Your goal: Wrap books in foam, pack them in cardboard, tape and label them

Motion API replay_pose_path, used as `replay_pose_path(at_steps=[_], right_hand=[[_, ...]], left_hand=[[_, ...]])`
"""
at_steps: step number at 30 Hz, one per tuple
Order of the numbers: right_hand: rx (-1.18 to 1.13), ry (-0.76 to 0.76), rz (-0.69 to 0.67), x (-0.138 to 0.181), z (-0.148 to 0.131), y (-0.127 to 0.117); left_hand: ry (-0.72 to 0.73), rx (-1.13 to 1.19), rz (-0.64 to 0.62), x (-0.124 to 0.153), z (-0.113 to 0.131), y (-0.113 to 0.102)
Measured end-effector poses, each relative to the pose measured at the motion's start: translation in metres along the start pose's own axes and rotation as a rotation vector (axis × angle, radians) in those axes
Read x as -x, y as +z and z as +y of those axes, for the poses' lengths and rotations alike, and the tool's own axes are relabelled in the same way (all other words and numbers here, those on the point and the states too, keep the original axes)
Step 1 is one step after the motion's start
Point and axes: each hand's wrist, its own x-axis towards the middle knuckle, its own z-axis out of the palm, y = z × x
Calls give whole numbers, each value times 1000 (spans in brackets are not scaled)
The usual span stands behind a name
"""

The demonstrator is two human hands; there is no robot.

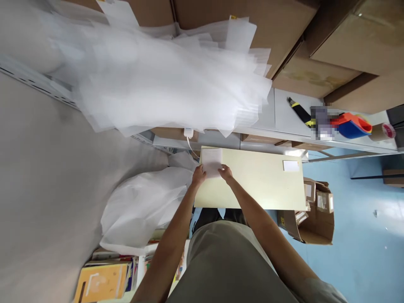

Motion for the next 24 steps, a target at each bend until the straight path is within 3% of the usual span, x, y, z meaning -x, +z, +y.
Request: replay_pose_path(at_steps=[7,14,19,24], right_hand=[[-2,-182,-162,57,30,-47],[-110,-413,-383,109,103,-95],[-110,-470,-617,142,141,-109],[-53,-510,-863,195,149,-109]], left_hand=[[14,96,83,86,14,15],[-11,304,181,201,20,42],[-36,511,341,287,29,67],[-64,554,496,369,53,80]])
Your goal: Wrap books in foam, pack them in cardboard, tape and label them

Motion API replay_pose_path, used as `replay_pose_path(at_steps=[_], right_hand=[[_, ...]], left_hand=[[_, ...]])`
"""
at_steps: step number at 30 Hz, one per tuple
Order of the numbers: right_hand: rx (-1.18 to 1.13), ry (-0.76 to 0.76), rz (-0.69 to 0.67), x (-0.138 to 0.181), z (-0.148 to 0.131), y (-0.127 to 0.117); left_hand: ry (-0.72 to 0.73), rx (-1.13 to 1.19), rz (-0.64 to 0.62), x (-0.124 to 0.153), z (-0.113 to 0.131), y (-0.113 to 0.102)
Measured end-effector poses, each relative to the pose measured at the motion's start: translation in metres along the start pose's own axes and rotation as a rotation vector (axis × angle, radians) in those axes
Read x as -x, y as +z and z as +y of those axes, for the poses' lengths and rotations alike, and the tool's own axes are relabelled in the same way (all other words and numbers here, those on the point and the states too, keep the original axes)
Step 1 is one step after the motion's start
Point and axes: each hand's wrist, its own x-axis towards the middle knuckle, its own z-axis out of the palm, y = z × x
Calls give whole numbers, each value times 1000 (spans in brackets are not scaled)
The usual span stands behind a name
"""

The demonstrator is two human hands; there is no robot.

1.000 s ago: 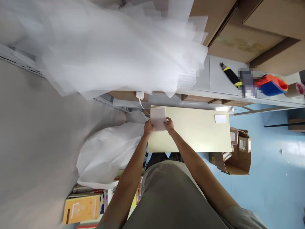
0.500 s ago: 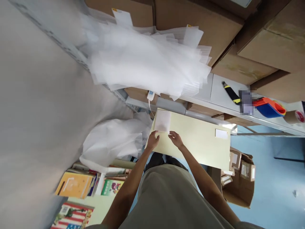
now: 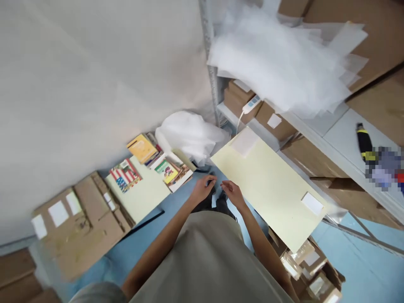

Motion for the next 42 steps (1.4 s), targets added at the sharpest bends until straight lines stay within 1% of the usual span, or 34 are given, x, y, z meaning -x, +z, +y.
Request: replay_pose_path(at_steps=[4,7,9,12,15,17,19,21,24,26,28,29,31,33,36,37,39,42], right_hand=[[39,-91,-150,23,-25,37],[68,-154,-234,40,-44,65],[89,-174,-258,51,-52,85],[114,-205,-262,66,-56,119],[129,-224,-252,81,-52,160],[135,-216,-247,91,-46,193],[136,-190,-246,100,-38,230],[140,-160,-248,109,-31,269],[148,-131,-272,123,-25,329],[154,-120,-315,133,-24,365],[161,-114,-360,143,-26,395],[168,-112,-380,147,-27,408],[182,-109,-410,154,-30,428],[199,-112,-432,159,-33,441],[240,-116,-456,162,-37,451],[257,-114,-460,162,-38,453],[286,-111,-460,162,-41,454],[318,-109,-458,161,-44,454]], left_hand=[[24,-23,135,50,20,-21],[34,-6,216,77,30,-39],[57,16,253,93,32,-53],[114,49,291,118,26,-78],[145,98,324,152,7,-111],[140,138,349,180,-14,-137],[116,176,390,212,-41,-166],[72,211,452,245,-72,-194],[-39,287,578,293,-125,-232],[-143,418,660,320,-163,-254],[-262,648,740,342,-203,-275],[-316,777,801,350,-224,-285],[-435,1014,944,364,-263,-307],[-563,1180,1132,373,-299,-331],[-709,1397,1378,381,-343,-367],[-724,1460,1426,383,-355,-377],[-721,1570,1453,383,-372,-394],[-733,1645,1406,381,-385,-411]])
